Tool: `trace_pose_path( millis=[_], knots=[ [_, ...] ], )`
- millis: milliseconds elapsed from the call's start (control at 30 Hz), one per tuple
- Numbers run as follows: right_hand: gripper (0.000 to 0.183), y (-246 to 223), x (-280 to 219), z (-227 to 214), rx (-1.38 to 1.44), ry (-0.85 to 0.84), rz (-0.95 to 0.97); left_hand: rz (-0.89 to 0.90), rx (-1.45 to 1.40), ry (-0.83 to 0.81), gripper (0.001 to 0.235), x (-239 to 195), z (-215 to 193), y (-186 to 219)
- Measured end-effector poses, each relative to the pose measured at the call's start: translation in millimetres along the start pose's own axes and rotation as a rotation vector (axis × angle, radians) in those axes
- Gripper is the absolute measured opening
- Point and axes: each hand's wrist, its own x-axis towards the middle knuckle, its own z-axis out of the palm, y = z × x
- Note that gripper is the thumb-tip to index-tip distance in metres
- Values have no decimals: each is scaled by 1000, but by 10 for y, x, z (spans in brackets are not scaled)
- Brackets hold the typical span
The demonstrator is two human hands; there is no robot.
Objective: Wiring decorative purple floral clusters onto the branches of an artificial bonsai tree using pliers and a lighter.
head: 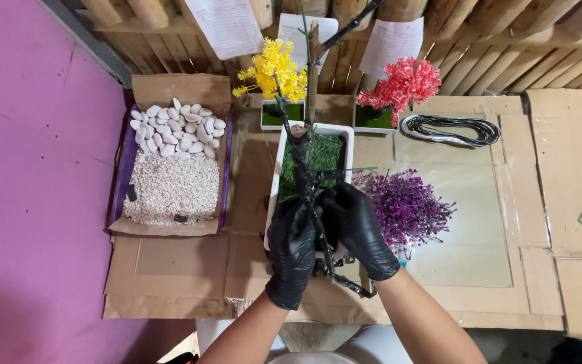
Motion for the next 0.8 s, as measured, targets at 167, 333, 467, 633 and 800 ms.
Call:
trace_pose_path(
  millis=[167, 333, 467, 633, 800],
  knots=[
    [13, -7, -29, 45, -234, -127, 11, -84, -197, 21, 22, 200, -106, 154],
    [9, 80, 65, 98, -419, -224, -61, -223, -444, 45, 19, 491, -381, 211],
    [13, 149, 53, 70, -403, -240, 1, -202, -445, -77, 16, 660, -610, 184],
    [22, 49, -27, 111, -325, -281, 79, -149, -464, -140, 19, 515, -621, 73],
    [41, 547, 66, 255, -297, -298, 144, -282, -559, -293, 16, 524, -681, 89]
  ],
)
